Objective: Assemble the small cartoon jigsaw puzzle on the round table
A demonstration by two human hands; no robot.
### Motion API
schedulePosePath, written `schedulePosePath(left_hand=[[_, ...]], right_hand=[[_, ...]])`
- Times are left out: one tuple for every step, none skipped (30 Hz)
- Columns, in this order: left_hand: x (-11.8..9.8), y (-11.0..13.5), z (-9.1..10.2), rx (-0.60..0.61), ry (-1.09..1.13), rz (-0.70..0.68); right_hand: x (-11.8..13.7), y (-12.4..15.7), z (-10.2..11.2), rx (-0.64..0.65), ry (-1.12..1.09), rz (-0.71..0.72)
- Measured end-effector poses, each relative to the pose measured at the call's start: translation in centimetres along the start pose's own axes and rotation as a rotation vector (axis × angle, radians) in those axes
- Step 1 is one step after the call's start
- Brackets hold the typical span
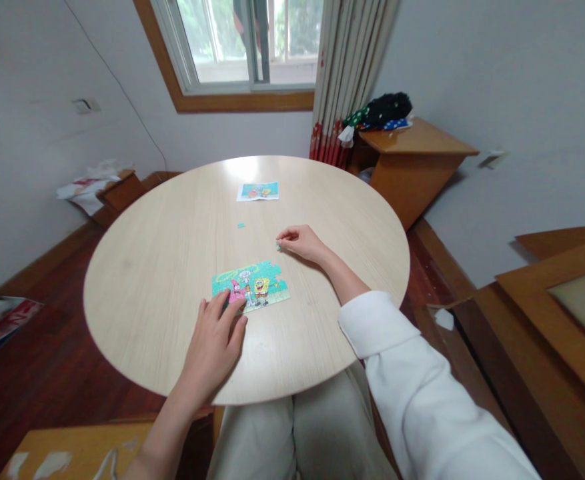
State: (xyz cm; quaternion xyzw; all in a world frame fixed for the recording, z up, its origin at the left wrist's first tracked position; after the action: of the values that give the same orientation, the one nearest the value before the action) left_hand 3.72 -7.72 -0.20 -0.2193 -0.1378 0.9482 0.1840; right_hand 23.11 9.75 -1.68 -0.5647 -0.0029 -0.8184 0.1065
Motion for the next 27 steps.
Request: schedulePosePath(left_hand=[[0.0, 0.0, 0.0, -0.002, 0.0, 0.001], [0.0, 0.0, 0.0, -0.002, 0.0, 0.001], [0.0, 0.0, 0.0, 0.0, 0.001, 0.0], [0.0, 0.0, 0.0, 0.002, 0.0, -0.002], [0.0, 0.0, -0.1, 0.003, -0.001, -0.003], [0.0, 0.0, 0.0, 0.004, -0.002, -0.004], [0.0, 0.0, 0.0, 0.003, -0.003, -0.005], [0.0, 0.0, 0.0, 0.002, -0.003, -0.006], [0.0, 0.0, 0.0, 0.002, -0.004, -0.006], [0.0, 0.0, 0.0, 0.001, -0.003, -0.006], [0.0, 0.0, 0.0, 0.001, -0.002, -0.006], [0.0, 0.0, 0.0, 0.001, -0.001, -0.005], [0.0, 0.0, 0.0, 0.0, 0.0, -0.004], [0.0, 0.0, 0.0, -0.002, 0.001, -0.002], [0.0, 0.0, 0.0, -0.003, 0.001, -0.001], [0.0, 0.0, 0.0, -0.004, 0.002, -0.001], [0.0, 0.0, 0.0, -0.004, 0.002, -0.001], [0.0, 0.0, 0.0, -0.005, 0.001, -0.001], [0.0, 0.0, 0.0, -0.005, 0.0, -0.002], [0.0, 0.0, 0.1, -0.005, -0.002, -0.003], [-0.1, 0.0, 0.1, -0.005, -0.004, -0.005], [-0.1, 0.1, 0.1, -0.005, -0.006, -0.006], [-0.1, 0.1, 0.1, -0.005, -0.007, -0.008], [-0.1, 0.1, 0.1, -0.005, -0.008, -0.009], [-0.1, 0.1, 0.1, -0.003, -0.008, -0.01], [-0.1, 0.1, 0.0, -0.002, -0.008, -0.01], [-0.1, 0.1, 0.0, -0.001, -0.008, -0.009]], right_hand=[[-0.1, 0.0, -0.1, 0.011, -0.006, -0.007], [-0.1, 0.0, -0.2, 0.023, -0.009, -0.009], [-0.1, 0.0, -0.2, 0.033, -0.009, -0.005], [0.0, 0.0, -0.3, 0.04, -0.004, 0.003], [0.0, 0.0, -0.3, 0.043, 0.003, 0.013], [0.1, 0.0, -0.3, 0.043, 0.013, 0.021], [0.1, 0.0, -0.2, 0.043, 0.024, 0.028], [0.1, 0.0, -0.2, 0.042, 0.037, 0.033], [0.1, 0.0, -0.2, 0.044, 0.05, 0.035], [0.1, -0.1, -0.2, 0.047, 0.063, 0.037], [0.1, -0.1, -0.2, 0.05, 0.076, 0.038], [0.0, -0.1, -0.2, 0.052, 0.088, 0.039], [0.0, -0.1, -0.2, 0.053, 0.099, 0.04], [0.0, -0.2, -0.2, 0.052, 0.107, 0.04], [-0.1, -0.2, -0.2, 0.051, 0.113, 0.038], [-0.1, -0.2, -0.2, 0.049, 0.114, 0.035], [-0.1, -0.2, -0.2, 0.048, 0.108, 0.03], [-0.1, -0.1, -0.2, 0.048, 0.096, 0.023], [-0.1, -0.1, -0.2, 0.049, 0.076, 0.014], [-0.1, 0.0, -0.3, 0.052, 0.052, 0.004], [-0.1, 0.2, -0.5, 0.06, 0.028, -0.005], [0.0, 0.3, -0.7, 0.074, 0.008, -0.012], [0.1, 0.4, -1.0, 0.093, -0.004, -0.016], [0.2, 0.6, -1.3, 0.115, -0.009, -0.016], [0.3, 0.7, -1.7, 0.136, -0.006, -0.012], [0.5, 0.8, -1.9, 0.151, 0.005, -0.004], [0.6, 0.9, -2.1, 0.16, 0.022, 0.006]])
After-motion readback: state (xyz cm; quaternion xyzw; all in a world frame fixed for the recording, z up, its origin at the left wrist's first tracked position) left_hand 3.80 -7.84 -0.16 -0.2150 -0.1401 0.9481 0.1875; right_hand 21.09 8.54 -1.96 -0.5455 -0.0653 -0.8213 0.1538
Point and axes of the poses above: each hand's wrist, its own y-axis away from the middle knuckle, its own z-axis out of the back of the hand, x = y × z, the point moved 9 cm from there along -y, towards the middle knuckle, and after that the axes turned 6 degrees about y, right-handed, at the moved point
